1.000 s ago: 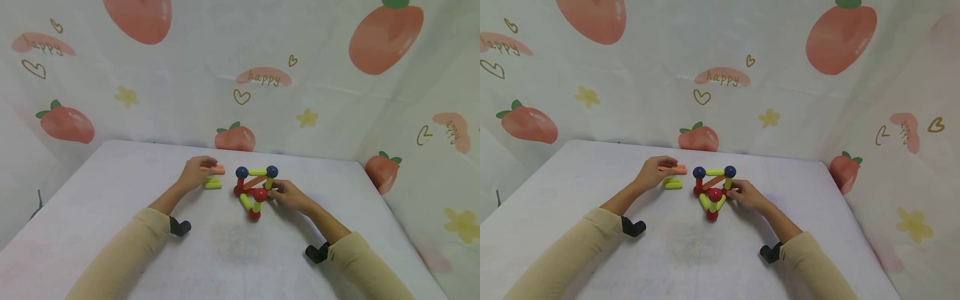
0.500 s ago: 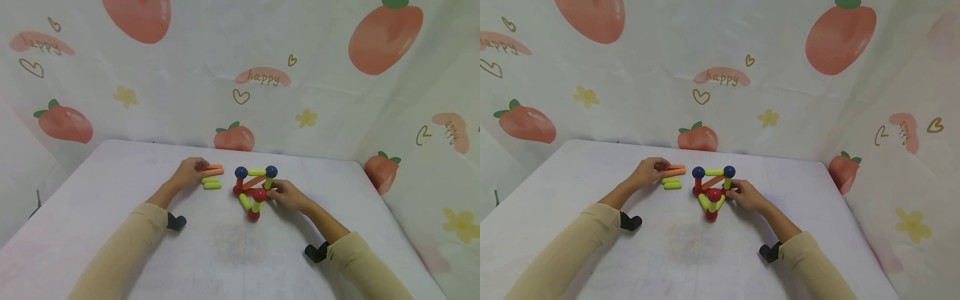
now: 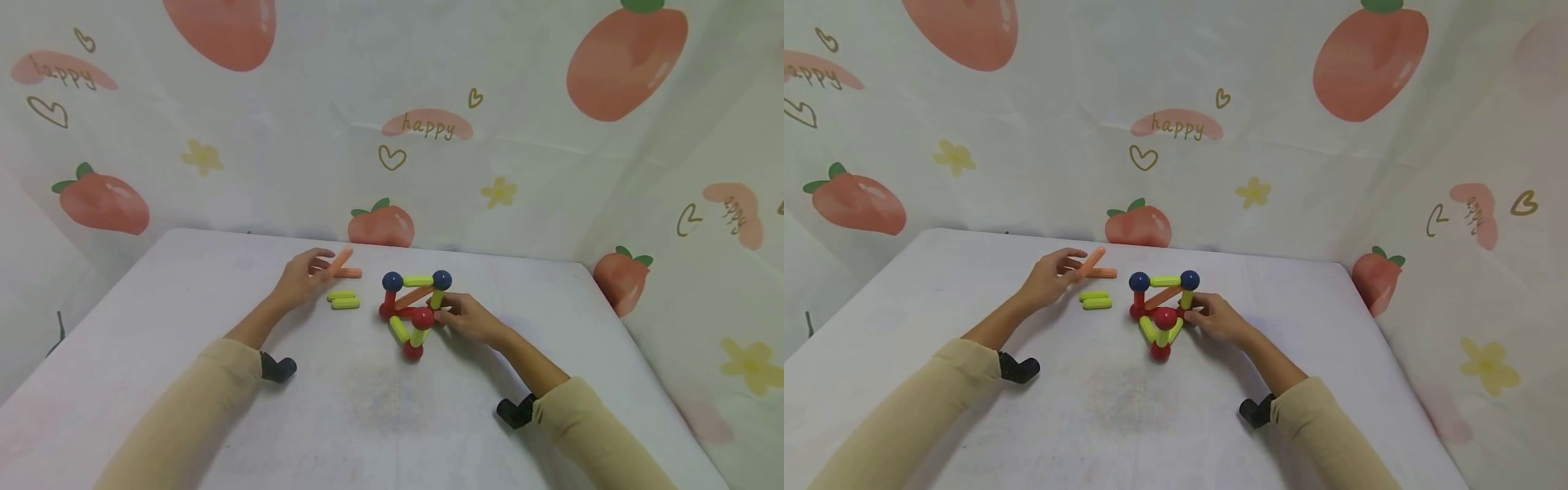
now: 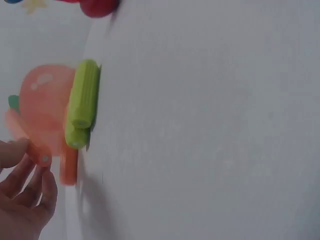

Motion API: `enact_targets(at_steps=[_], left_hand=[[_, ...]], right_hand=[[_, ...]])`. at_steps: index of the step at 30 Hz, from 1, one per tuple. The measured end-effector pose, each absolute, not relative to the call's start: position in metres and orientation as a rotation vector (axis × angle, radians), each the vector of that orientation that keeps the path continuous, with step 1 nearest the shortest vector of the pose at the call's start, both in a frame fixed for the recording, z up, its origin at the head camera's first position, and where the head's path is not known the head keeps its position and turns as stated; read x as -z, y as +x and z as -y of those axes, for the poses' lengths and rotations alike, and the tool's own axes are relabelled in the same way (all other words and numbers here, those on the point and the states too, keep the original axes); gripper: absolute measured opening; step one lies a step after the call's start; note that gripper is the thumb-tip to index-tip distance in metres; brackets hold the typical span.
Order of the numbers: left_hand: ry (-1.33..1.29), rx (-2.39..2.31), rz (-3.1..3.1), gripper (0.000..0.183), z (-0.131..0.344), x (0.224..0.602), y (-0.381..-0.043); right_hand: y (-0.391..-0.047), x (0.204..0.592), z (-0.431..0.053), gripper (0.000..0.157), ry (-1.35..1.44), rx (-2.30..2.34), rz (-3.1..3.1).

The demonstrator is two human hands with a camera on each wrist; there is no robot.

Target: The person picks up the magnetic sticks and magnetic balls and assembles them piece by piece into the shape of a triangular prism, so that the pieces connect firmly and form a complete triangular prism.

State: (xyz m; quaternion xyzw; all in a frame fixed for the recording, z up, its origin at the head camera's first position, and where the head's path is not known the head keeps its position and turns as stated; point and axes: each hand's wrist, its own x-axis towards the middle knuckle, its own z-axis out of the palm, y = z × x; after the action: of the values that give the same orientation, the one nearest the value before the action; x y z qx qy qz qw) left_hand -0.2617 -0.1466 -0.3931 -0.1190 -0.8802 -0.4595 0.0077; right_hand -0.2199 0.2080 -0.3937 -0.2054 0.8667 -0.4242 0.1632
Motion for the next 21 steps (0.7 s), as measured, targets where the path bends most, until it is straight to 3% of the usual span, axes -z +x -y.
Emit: enact_targets(at_steps=[8, 17, 21], left_hand=[[-0.178, 1.898, 2.664, 0.058, 0.129, 0.391, -0.244], [-0.48, 2.06, 2.63, 0.034, 0.102, 0.394, -0.214], [-0.55, 2.088, 2.658, 0.035, 0.089, 0.397, -0.204]], right_hand=[[-0.221, 0.395, -0.209, 0.035, -0.615, 1.209, -2.468], [-0.222, 0.395, -0.208, 0.034, -0.612, 1.185, -2.494], [-0.222, 0.395, -0.207, 0.035, -0.6, 1.189, -2.491]])
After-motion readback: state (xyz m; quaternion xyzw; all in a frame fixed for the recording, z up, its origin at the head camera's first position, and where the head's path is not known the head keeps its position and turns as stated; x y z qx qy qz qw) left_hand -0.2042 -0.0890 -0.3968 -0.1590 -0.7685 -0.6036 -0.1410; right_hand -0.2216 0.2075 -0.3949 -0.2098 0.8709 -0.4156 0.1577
